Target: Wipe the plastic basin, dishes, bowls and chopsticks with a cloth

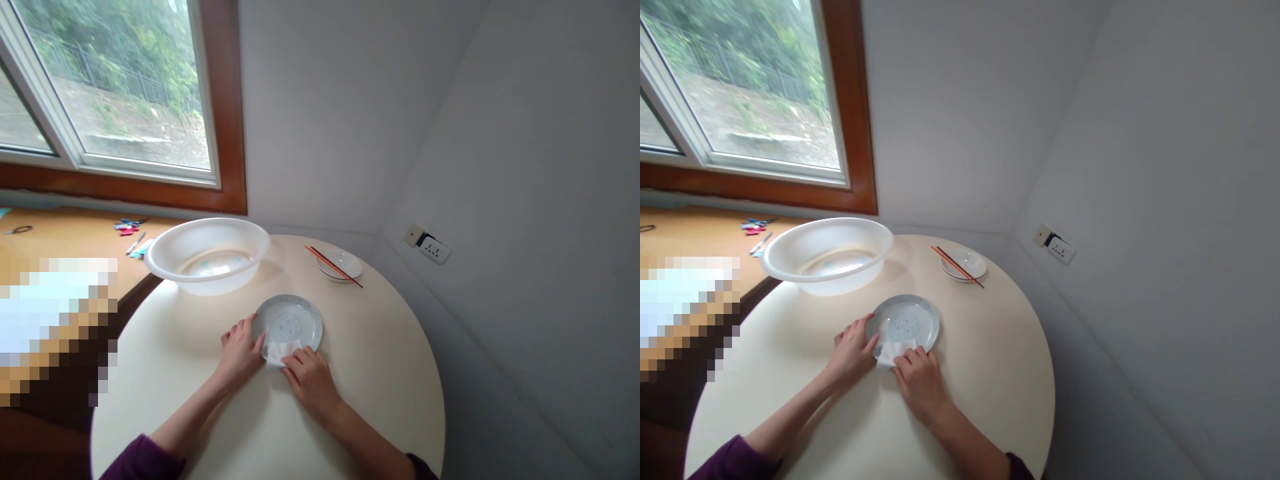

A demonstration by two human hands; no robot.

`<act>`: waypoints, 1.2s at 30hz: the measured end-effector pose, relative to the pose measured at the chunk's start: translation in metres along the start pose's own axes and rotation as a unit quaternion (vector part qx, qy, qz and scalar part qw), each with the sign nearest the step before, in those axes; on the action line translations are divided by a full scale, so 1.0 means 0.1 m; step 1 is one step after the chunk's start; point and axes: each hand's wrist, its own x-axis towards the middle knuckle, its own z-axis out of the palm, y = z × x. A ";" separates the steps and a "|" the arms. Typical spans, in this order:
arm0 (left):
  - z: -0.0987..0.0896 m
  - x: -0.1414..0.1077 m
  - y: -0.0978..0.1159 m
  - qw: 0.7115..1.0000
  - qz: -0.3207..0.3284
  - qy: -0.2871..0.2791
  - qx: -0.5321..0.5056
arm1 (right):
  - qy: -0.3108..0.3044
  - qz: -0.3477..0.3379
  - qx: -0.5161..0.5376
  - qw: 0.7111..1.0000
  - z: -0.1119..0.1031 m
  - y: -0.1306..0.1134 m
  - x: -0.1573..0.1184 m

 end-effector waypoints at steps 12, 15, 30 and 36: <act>0.02 0.16 -0.15 0.996 0.026 -0.030 -0.082 | 0.003 -0.131 0.061 0.990 -0.18 0.77 0.01; 0.09 0.12 -0.14 0.998 0.033 -0.005 -0.059 | -0.012 -0.107 0.034 0.994 -0.12 0.57 0.03; -0.14 0.16 -0.08 0.987 0.006 -0.077 -0.138 | 0.029 -0.120 0.055 0.991 -0.15 0.75 -0.02; -0.02 0.09 -0.01 0.994 0.001 -0.056 -0.091 | -0.003 -0.088 -0.042 0.995 -0.01 0.28 0.02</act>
